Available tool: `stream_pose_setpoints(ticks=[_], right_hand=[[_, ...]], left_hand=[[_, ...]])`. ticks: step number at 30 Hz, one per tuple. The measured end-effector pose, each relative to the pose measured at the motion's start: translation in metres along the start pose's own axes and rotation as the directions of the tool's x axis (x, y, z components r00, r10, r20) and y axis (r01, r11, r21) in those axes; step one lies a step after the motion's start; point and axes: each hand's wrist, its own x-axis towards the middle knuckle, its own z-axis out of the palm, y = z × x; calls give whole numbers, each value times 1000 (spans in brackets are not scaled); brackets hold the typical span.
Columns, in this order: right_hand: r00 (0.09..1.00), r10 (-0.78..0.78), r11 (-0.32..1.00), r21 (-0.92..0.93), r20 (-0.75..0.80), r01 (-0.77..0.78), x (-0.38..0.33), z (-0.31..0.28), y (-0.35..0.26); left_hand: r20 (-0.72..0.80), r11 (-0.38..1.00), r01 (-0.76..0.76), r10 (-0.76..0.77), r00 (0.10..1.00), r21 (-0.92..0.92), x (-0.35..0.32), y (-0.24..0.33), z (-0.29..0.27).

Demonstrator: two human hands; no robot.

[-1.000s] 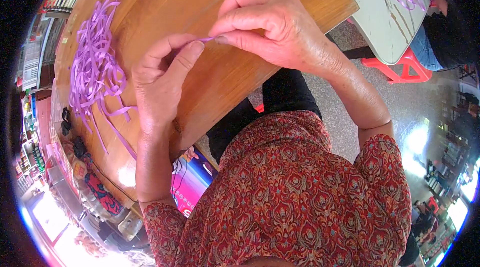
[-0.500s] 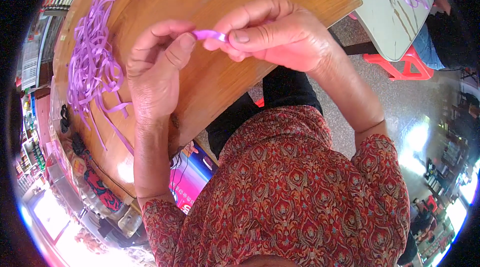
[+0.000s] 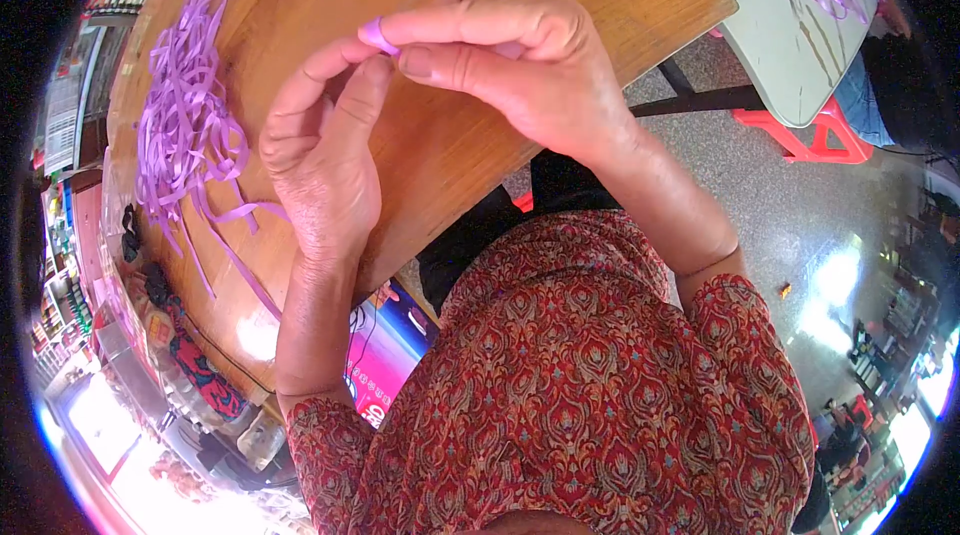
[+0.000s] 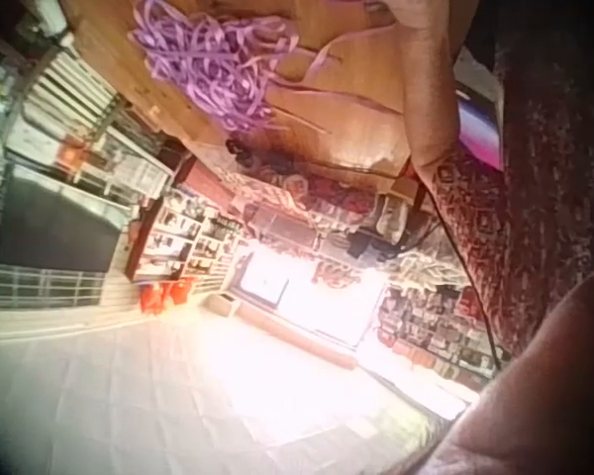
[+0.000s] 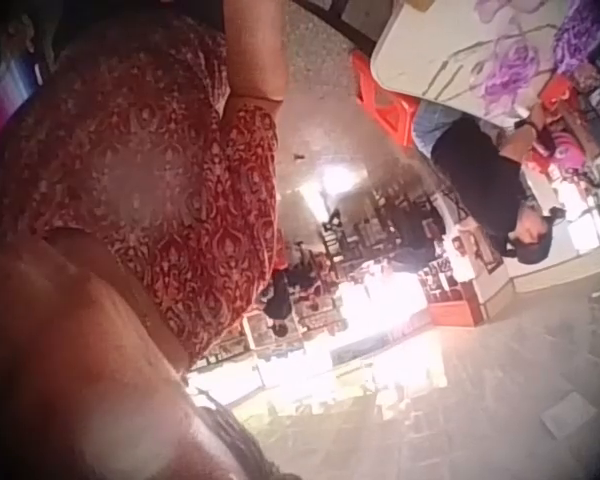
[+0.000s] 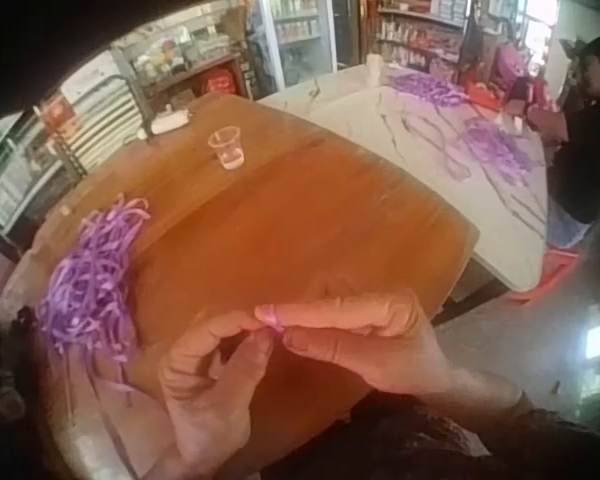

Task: The person rolls purple ribbon strips into small coils by hand and secures each by threading the ribbon through its center. They repeat this process, picking up new strips from a pile on the wooden table.

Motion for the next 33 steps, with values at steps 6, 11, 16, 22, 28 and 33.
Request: stream_pose_setpoints(ticks=[6,11,16,22,28,33], right_hand=[[955,-295,848,-466,-20,252,1,5,-3],[909,-408,647,-676,82,352,-1,-1,-2],[905,-409,624,-689,114,368,-3,0,-1],[999,34,970,-242,-17,-37,-5,0,-9],[990,120,990,-88,78,-113,-4,-1,-12],[930,-157,585,-727,333,359,4,-7,-16]], left_hand=[[-19,999,-7,6,1000,-32,-3,-3,1],[-26,987,120,-124,992,-104,-4,-1,4],[-59,996,32,-27,998,81,-5,-6,4],[-11,991,99,-100,995,-89,-5,5,6],[23,986,146,-145,989,-80,-5,8,-1],[-82,978,208,-204,975,36,-5,15,1]])
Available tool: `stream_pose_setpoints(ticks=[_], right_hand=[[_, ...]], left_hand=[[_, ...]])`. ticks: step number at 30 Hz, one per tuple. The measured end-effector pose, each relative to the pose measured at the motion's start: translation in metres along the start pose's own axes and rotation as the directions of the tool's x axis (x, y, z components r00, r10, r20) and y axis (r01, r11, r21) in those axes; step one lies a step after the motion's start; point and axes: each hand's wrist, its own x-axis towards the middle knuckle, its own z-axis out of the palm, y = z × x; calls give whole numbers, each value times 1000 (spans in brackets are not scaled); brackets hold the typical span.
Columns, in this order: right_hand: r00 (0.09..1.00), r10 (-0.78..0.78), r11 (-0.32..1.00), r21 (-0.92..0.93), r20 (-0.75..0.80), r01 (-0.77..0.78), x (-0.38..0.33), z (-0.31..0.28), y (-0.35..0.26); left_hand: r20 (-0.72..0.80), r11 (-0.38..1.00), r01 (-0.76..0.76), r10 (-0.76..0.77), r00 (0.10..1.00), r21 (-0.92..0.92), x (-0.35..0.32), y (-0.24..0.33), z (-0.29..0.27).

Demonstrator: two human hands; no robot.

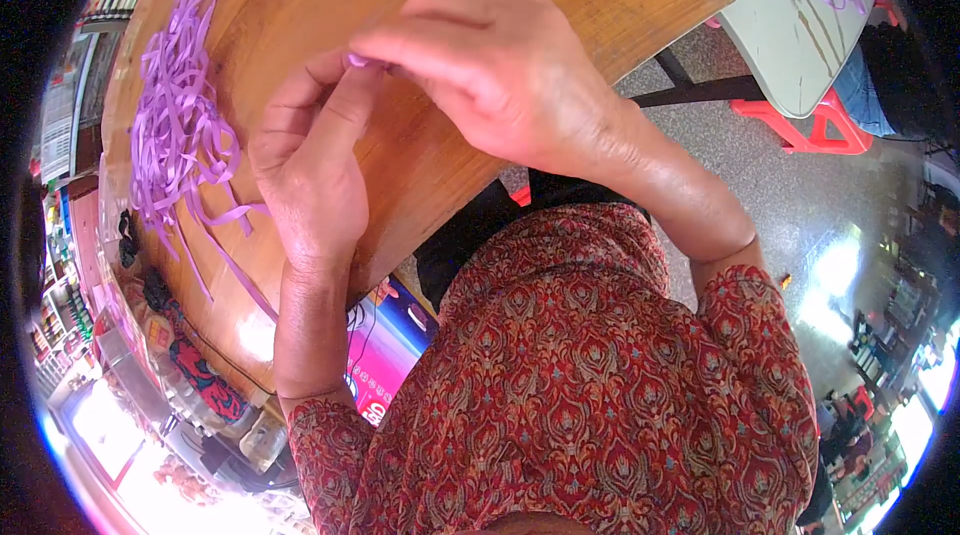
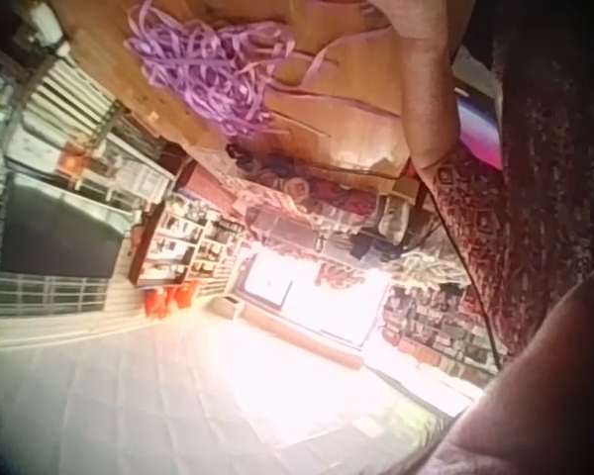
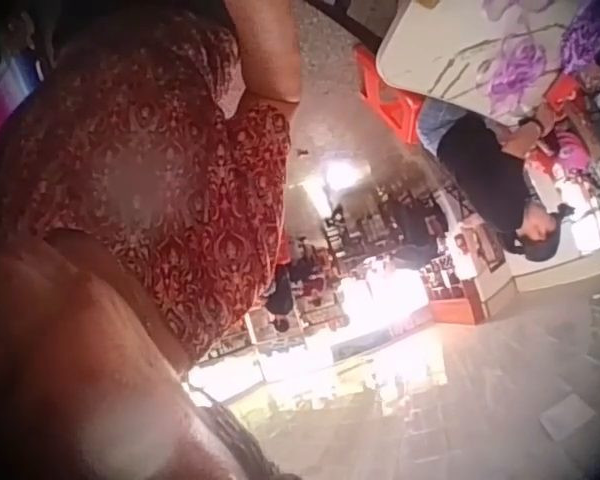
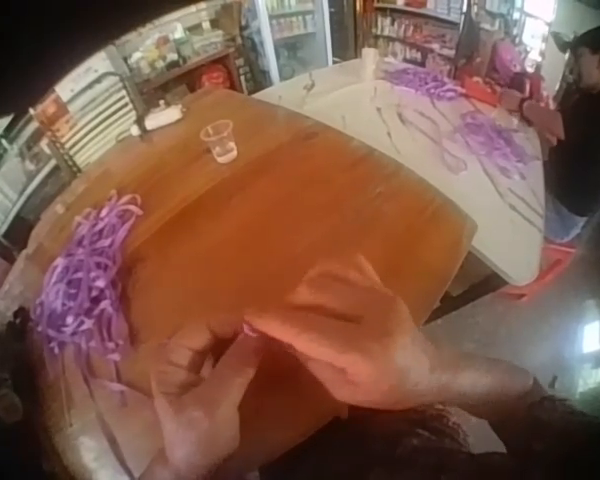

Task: The person rolls purple ribbon strips into small coils by hand and secures each by threading the ribbon through its center. They repeat this process, picking up new strips from a pile on the wooden table.

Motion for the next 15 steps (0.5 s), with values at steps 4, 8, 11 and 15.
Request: stream_pose_setpoints(ticks=[4,8,11,15], right_hand=[[984,-147,989,-35,-100,144,18,-22,-7],[912,-407,900,-188,-46,393,32,-28,2],[614,-777,438,-582,138,685,48,-25,25],[460,-868,275,-590,186,759,57,-21,42]], left_hand=[[-52,992,-23,30,998,125,4,-2,-3],[-66,986,-19,31,997,166,5,-1,-5],[-74,992,78,-71,995,96,6,-2,-12],[25,964,264,-265,964,22,15,0,-21]])
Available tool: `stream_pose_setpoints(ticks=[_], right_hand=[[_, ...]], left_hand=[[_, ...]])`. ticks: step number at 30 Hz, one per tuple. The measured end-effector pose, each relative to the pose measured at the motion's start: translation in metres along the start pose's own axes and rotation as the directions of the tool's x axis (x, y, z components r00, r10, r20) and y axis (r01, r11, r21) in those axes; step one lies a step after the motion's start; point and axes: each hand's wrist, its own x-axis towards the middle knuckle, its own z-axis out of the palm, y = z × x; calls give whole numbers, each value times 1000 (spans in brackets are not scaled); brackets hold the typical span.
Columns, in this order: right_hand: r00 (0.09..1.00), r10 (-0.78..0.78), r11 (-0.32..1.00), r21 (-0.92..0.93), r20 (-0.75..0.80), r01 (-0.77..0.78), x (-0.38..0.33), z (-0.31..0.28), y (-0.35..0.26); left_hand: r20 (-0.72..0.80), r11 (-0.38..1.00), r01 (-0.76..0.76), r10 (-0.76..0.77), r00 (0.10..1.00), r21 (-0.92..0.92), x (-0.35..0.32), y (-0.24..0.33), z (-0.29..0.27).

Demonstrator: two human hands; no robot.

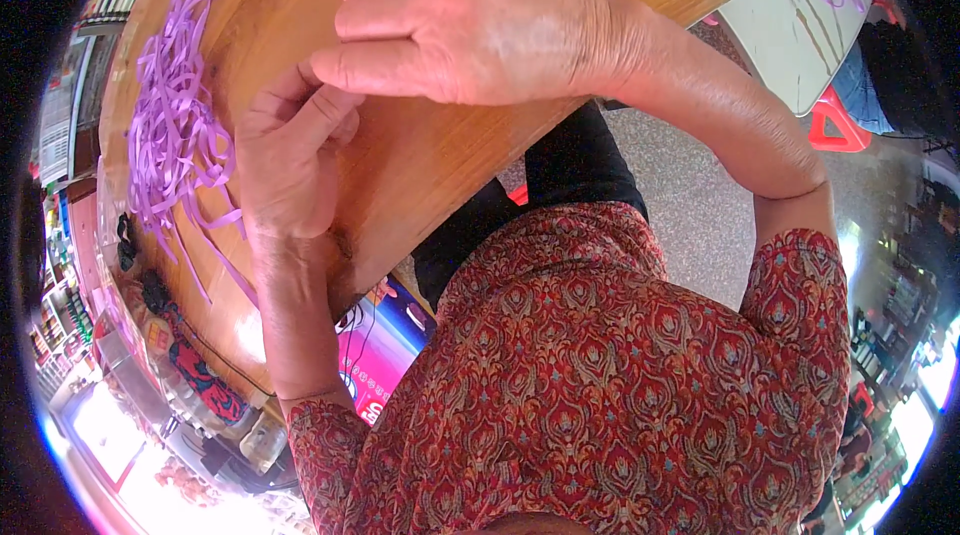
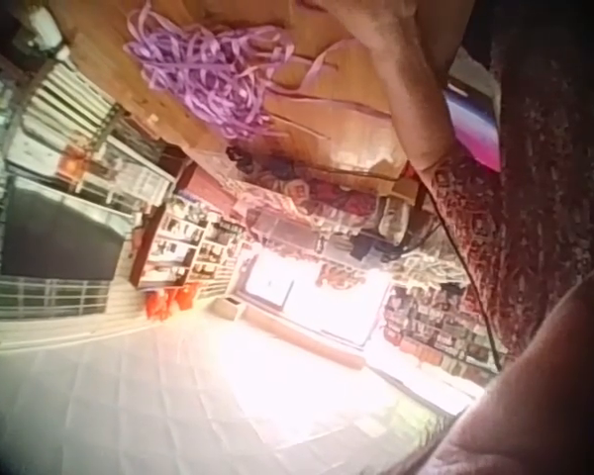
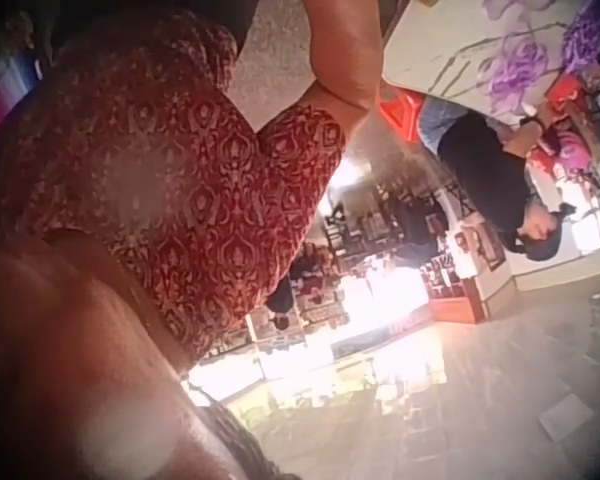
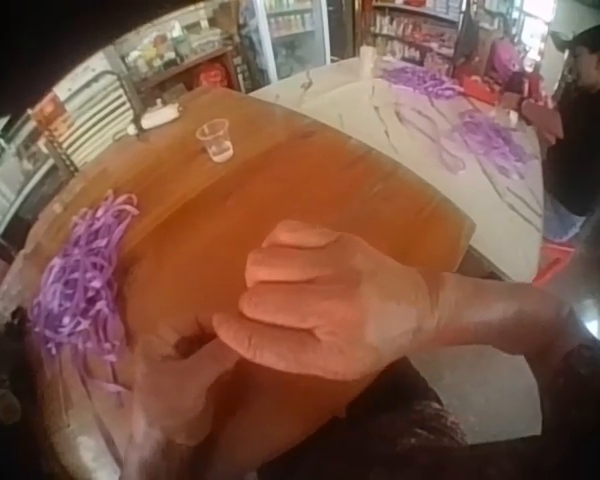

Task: The person rolls purple ribbon strips into small coils by hand and secures each by threading the ribbon through its center. They repeat this process, picking up new strips from a pile on the wooden table.

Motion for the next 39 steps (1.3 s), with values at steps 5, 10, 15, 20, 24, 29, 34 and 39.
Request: stream_pose_setpoints(ticks=[5,10,15,20,24,29,34,39], right_hand=[[952,305,928,230,-18,-293,-9,5,-12],[629,742,441,536,234,-720,3,-7,-30],[820,557,800,349,-128,-489,-15,18,-37],[321,850,-108,734,418,-670,10,-10,-53],[210,871,-295,813,445,-502,17,0,-69],[155,886,-286,778,437,-559,18,2,-73],[181,845,-337,764,503,-550,19,-4,-73],[155,738,-578,734,657,-356,20,-6,-78]], left_hand=[[13,1000,2,-2,1000,-2,0,0,-1],[-23,984,-83,80,997,-161,3,-6,4],[46,950,-105,124,991,-294,4,-8,5],[35,872,-120,155,987,-474,4,-9,6],[-39,888,-168,168,985,-428,0,-8,11],[-9,901,-185,197,980,-391,-1,-9,8],[-76,917,-227,214,974,-327,-3,-8,12],[-58,924,-217,209,976,-315,-3,-8,13]])
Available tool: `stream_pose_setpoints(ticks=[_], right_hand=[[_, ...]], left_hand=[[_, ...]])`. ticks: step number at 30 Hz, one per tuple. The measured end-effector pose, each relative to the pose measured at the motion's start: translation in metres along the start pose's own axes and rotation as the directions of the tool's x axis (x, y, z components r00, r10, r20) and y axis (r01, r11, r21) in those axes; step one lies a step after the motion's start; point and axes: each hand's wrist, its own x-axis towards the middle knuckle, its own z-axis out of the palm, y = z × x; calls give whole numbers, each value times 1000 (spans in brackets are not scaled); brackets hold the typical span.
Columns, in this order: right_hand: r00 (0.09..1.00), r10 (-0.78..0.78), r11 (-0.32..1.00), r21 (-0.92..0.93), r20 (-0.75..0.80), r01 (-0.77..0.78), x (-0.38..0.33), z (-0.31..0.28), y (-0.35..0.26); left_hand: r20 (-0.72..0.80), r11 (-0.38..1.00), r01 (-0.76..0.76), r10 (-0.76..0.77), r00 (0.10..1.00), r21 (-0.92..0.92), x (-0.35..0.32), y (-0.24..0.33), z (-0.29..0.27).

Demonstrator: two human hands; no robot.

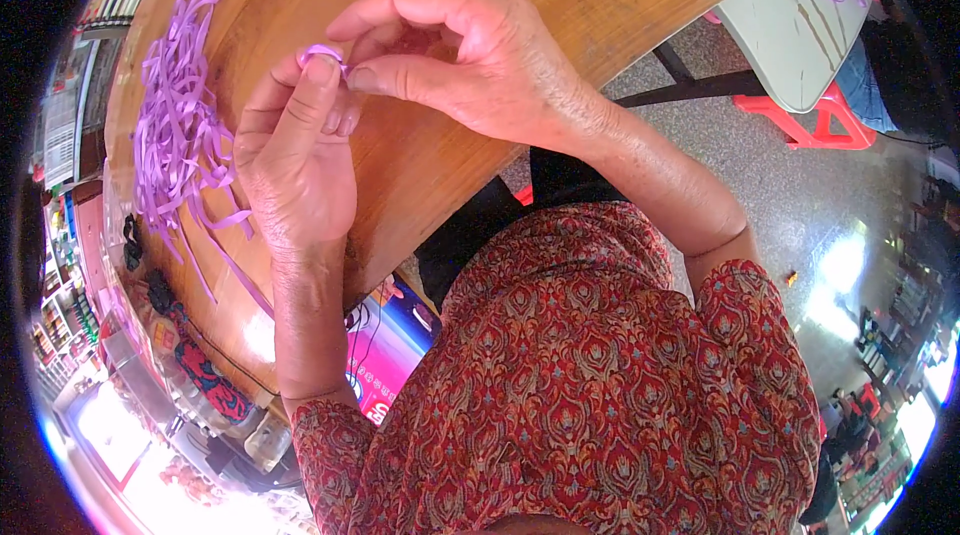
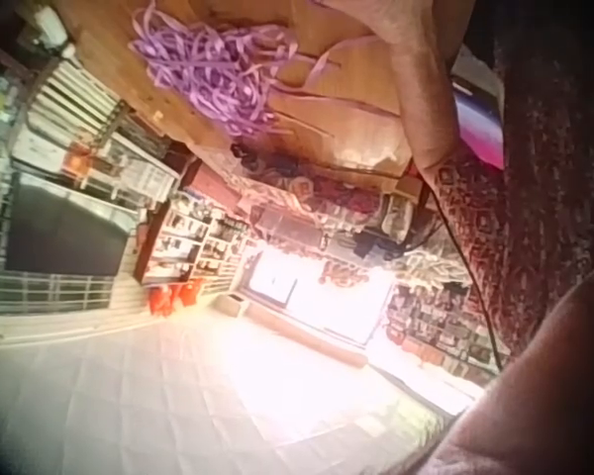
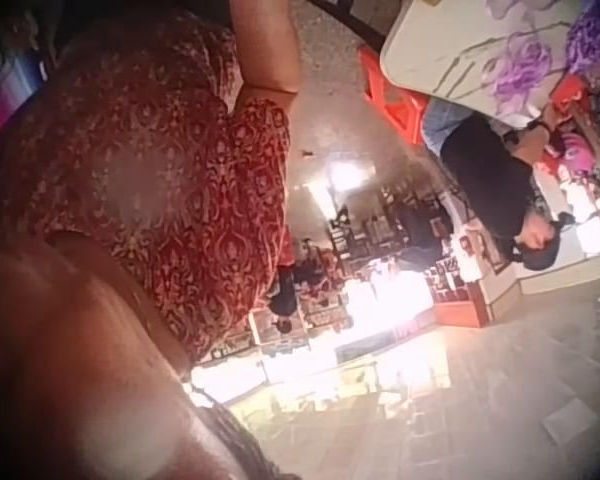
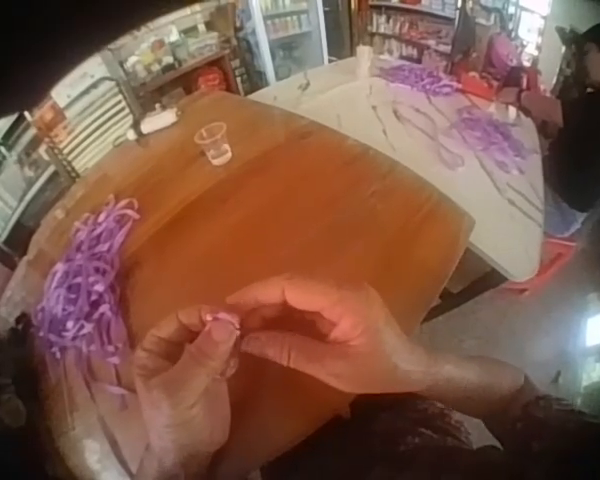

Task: The person rolls purple ribbon strips into small coils by hand and secures each by threading the ribbon through its center. They repeat this process, picking up new strips from a pile on the wooden table.

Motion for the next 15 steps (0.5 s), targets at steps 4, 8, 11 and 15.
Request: stream_pose_setpoints(ticks=[4,8,11,15], right_hand=[[991,-82,997,-2,-105,82,2,1,8],[969,-236,927,-316,-69,203,4,-5,9],[867,-494,656,-628,62,419,10,-11,6],[817,-505,520,-658,279,545,19,-12,-22]], left_hand=[[51,1000,26,-26,998,-1,1,-1,-2],[9,986,36,-37,999,162,-1,1,-2],[-19,968,-21,27,999,251,-1,0,2],[-81,955,63,-41,996,289,1,3,-7]])
